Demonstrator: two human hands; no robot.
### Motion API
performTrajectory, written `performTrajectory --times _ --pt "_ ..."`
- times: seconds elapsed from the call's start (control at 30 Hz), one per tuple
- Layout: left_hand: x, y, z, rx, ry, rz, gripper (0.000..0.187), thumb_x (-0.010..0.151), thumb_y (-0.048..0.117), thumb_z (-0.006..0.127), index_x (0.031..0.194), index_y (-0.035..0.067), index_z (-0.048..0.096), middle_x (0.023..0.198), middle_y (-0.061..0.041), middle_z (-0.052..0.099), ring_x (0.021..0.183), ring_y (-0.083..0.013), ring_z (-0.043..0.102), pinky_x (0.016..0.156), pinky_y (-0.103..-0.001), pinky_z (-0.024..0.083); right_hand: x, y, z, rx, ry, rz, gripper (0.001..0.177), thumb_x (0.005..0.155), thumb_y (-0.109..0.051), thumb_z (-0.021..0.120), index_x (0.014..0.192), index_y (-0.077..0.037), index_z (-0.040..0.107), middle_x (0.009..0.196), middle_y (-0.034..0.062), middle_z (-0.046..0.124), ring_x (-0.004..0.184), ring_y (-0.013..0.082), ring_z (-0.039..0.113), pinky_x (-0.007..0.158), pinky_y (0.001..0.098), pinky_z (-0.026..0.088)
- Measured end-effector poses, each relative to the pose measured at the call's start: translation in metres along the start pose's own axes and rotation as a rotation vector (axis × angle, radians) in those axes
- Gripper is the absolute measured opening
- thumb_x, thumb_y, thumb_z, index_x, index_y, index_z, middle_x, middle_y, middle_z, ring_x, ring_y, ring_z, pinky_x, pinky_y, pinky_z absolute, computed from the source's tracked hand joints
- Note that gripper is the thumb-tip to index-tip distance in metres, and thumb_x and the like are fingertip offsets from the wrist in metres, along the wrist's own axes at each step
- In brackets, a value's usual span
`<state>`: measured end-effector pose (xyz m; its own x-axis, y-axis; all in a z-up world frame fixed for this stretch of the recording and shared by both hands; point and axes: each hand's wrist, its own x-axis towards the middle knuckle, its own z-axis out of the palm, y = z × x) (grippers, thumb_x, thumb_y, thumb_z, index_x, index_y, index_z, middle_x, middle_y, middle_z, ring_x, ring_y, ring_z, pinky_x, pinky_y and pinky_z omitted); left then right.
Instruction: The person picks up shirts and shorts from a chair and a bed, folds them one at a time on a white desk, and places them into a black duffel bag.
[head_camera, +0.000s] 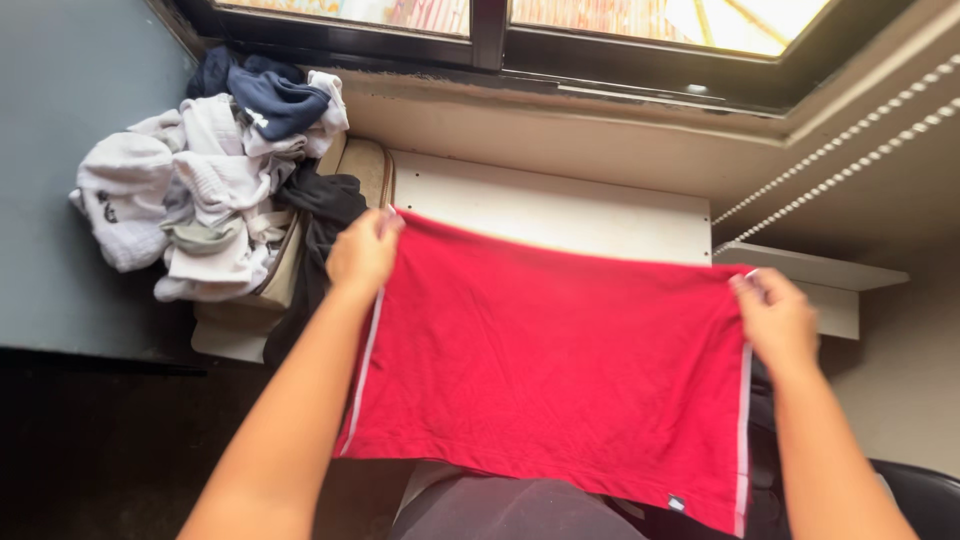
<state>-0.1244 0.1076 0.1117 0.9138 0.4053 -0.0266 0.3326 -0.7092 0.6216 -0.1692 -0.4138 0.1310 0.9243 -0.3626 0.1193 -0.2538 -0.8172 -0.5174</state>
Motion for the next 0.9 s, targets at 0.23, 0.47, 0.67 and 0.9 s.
performTrajectory --times 0.23,0.47,0.67,0.9 --pt "0.073 -0.034 0.112 -0.216 -0.202 -0.377 0.023 0.097 0.026 0.064 0.103 0.005 0.071 0.090 -0.014 0.078 0.069 -0.0286 0.080 0.069 -0.040 0.062 0.049 0.018 0.099 0.451 -0.179 0.499 0.029 0.100 -0.016 0.066 0.125 0.000 0.065 0.097 0.0151 0.071 0.076 0.0305 0.076 0.064 0.0345 0.062" --pt "0.113 -0.005 0.134 -0.256 -0.001 -0.194 0.024 0.098 0.020 0.067 0.102 -0.003 0.067 0.083 -0.021 0.073 0.069 -0.0295 0.075 0.071 -0.044 0.057 0.102 0.058 0.154 0.616 -0.037 0.398 0.028 0.107 -0.009 0.061 0.131 0.005 0.059 0.101 0.0178 0.070 0.081 0.0274 0.076 0.066 0.0327 0.064" --pt "0.121 0.033 0.143 -0.207 0.303 0.382 0.044 0.087 0.004 0.061 0.128 -0.009 0.051 0.125 -0.034 0.054 0.115 -0.0441 0.056 0.097 -0.051 0.048 0.123 0.013 0.157 0.254 0.054 -0.217 0.055 0.095 -0.002 0.067 0.148 0.000 0.051 0.144 0.0292 0.046 0.117 0.0380 0.062 0.098 0.0450 0.054" --pt "0.072 0.113 0.191 0.114 -0.441 1.025 0.041 0.078 0.009 0.063 0.119 0.011 0.062 0.141 -0.010 0.057 0.141 -0.0375 0.044 0.113 -0.052 0.038 -0.011 -0.002 0.128 -0.193 0.077 0.146 0.078 0.088 -0.034 0.074 0.156 -0.011 0.044 0.150 0.0224 0.047 0.137 0.0422 0.047 0.106 0.0582 0.036"
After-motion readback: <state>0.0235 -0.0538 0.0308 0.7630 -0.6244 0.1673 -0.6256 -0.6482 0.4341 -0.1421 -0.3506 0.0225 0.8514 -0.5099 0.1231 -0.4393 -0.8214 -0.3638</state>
